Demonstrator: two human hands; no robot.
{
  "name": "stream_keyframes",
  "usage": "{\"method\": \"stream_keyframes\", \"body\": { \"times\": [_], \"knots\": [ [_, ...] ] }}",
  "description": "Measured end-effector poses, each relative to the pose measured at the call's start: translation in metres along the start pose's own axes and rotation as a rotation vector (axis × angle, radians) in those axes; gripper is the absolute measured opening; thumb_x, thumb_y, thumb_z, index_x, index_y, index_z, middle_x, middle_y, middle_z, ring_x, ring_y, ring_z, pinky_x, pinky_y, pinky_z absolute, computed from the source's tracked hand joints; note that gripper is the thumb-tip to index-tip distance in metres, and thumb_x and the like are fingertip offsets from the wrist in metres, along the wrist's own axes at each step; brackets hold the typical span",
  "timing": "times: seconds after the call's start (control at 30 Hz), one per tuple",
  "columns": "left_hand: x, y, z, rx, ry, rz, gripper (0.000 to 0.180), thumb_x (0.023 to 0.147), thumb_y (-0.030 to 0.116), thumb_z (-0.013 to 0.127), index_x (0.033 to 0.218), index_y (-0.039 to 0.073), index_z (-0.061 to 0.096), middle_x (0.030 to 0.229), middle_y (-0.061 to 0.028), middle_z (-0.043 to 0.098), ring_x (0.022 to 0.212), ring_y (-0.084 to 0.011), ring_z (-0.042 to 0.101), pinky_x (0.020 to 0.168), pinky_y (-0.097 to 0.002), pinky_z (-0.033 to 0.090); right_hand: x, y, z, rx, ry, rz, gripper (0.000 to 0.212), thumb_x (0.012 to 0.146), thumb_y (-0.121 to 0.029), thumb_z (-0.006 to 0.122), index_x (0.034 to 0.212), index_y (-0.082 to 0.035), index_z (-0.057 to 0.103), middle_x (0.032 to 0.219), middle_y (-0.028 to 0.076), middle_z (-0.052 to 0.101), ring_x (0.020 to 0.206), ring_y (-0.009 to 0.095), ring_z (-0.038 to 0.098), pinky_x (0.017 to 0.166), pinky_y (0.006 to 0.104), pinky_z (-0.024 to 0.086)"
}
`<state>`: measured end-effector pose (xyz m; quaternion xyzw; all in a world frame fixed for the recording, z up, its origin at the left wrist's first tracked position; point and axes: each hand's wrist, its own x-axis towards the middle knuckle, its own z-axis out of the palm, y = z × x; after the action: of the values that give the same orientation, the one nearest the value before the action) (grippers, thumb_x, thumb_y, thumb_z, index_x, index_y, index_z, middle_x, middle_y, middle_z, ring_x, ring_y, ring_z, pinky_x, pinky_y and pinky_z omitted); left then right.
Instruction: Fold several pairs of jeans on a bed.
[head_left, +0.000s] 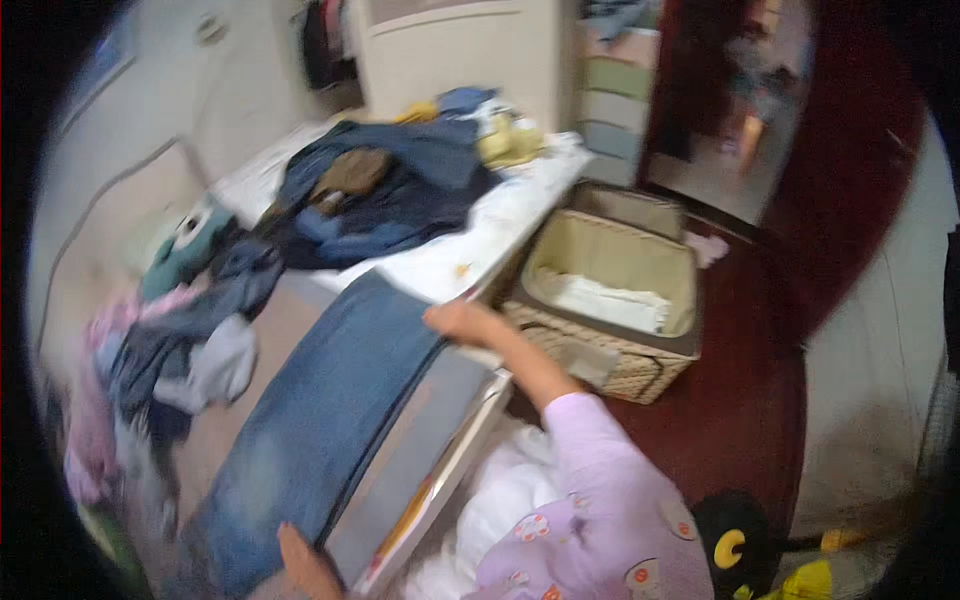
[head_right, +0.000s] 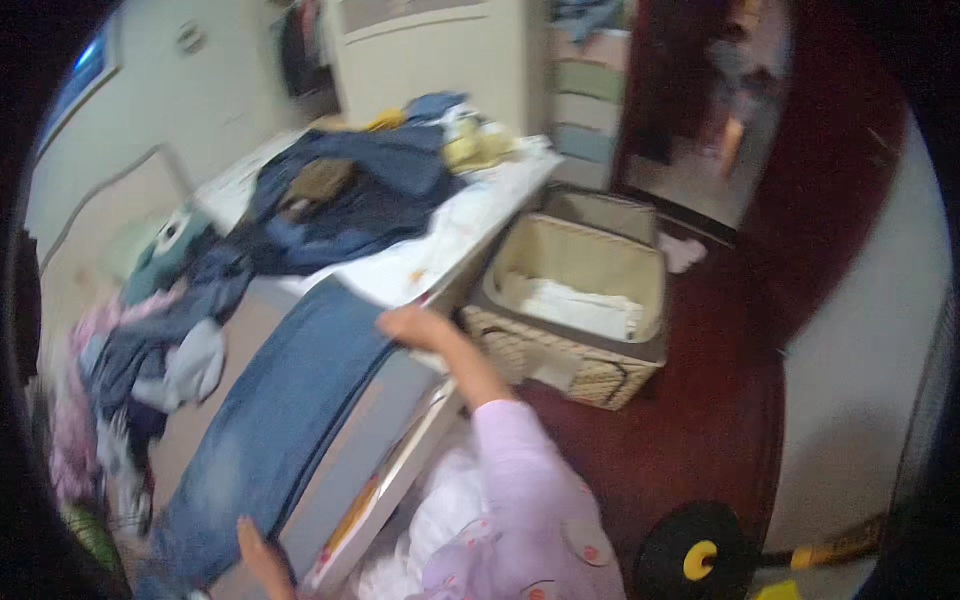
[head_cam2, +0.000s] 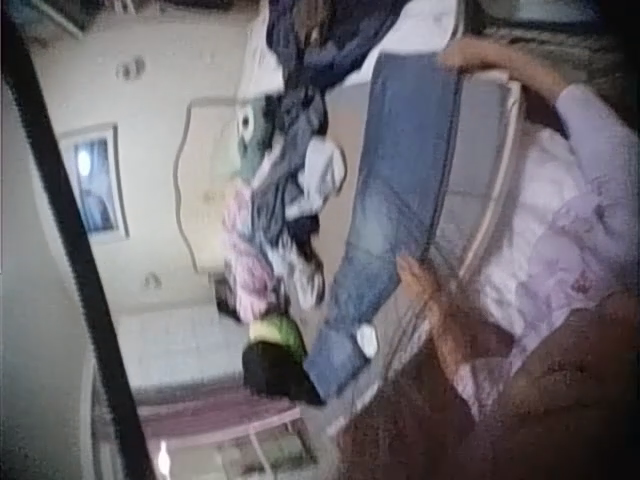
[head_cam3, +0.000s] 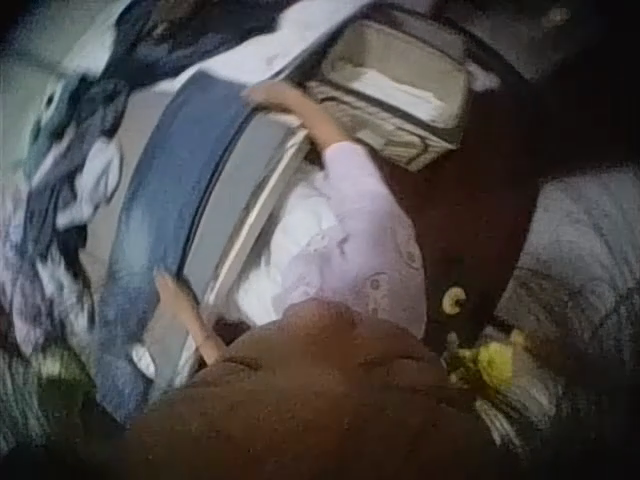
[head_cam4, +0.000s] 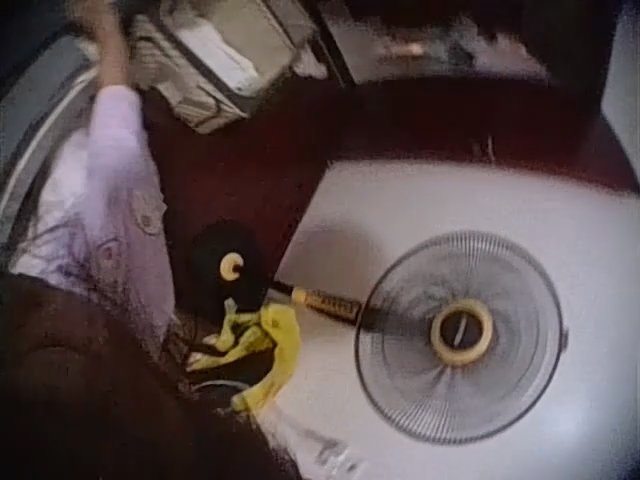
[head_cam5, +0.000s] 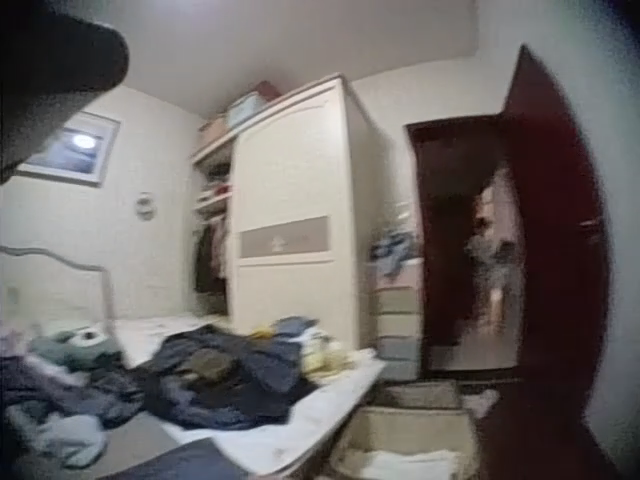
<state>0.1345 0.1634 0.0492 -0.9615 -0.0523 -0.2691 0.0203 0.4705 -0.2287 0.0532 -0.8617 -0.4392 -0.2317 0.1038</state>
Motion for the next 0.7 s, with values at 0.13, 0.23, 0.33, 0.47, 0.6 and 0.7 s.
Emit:
{"method": "stream_keyframes", "body": {
  "times": [0.13,0.23,0.33,0.47,0.6,0.7],
  "knots": [
    [0.020,0.018,-0.001,-0.077,-0.062,-0.039,0.034,0.067,-0.006,0.040,0.101,-0.007,0.045,0.106,-0.0247,0.045,0.102,-0.0343,0.043,0.087,-0.0381,0.033,0.024,-0.002,-0.038,-0.337,-0.517,0.288,0.022,0.065,-0.015,0.058,0.084,-0.006,0.051,0.080,0.011,0.057,0.072,0.025,0.057,0.060,0.0369,0.045],
    [0.016,0.019,-0.011,0.140,-0.115,-0.020,0.030,0.071,0.001,0.042,0.099,-0.007,0.046,0.105,-0.0237,0.047,0.100,-0.0330,0.045,0.084,-0.0362,0.036,0.026,-0.033,-0.029,-0.765,-0.305,0.232,0.041,0.067,-0.022,0.056,0.103,-0.004,0.046,0.095,0.012,0.051,0.086,0.026,0.050,0.070,0.0386,0.040],
    [0.045,0.036,-0.005,0.225,-0.313,-0.056,0.029,0.071,0.005,0.043,0.098,-0.006,0.047,0.104,-0.0212,0.048,0.096,-0.0295,0.048,0.079,-0.0331,0.039,0.034,-0.088,-0.015,-0.489,-0.117,-0.118,0.031,0.071,-0.014,0.047,0.100,-0.006,0.051,0.087,0.013,0.055,0.079,0.029,0.052,0.076,0.0451,0.035],
    [0.075,0.060,0.015,0.150,-0.012,0.196,0.021,0.066,0.003,0.044,0.086,-0.002,0.048,0.087,-0.0178,0.052,0.075,-0.0273,0.054,0.062,-0.0332,0.044,0.054,-0.170,-0.012,-0.155,-0.035,-0.334,0.031,0.070,-0.015,0.047,0.097,-0.002,0.051,0.086,0.014,0.055,0.077,0.027,0.053,0.074,0.0426,0.038],
    [0.103,0.118,0.031,0.166,-0.045,0.248,0.018,0.064,0.003,0.047,0.082,0.000,0.048,0.077,-0.0125,0.052,0.069,-0.0228,0.055,0.058,-0.0295,0.046,0.063,-0.206,0.002,-0.067,0.105,-0.412,0.024,0.067,-0.016,0.047,0.086,-0.003,0.052,0.079,0.010,0.054,0.074,0.023,0.054,0.066,0.0352,0.041],
    [0.099,0.116,0.037,0.053,0.037,0.207,0.024,0.066,0.002,0.046,0.090,-0.003,0.048,0.091,-0.0167,0.054,0.083,-0.0244,0.055,0.066,-0.0292,0.047,0.059,-0.191,0.006,0.059,0.189,-0.433,0.017,0.065,-0.015,0.047,0.078,-0.005,0.051,0.074,0.006,0.053,0.071,0.019,0.054,0.058,0.0299,0.041]
  ]
}}
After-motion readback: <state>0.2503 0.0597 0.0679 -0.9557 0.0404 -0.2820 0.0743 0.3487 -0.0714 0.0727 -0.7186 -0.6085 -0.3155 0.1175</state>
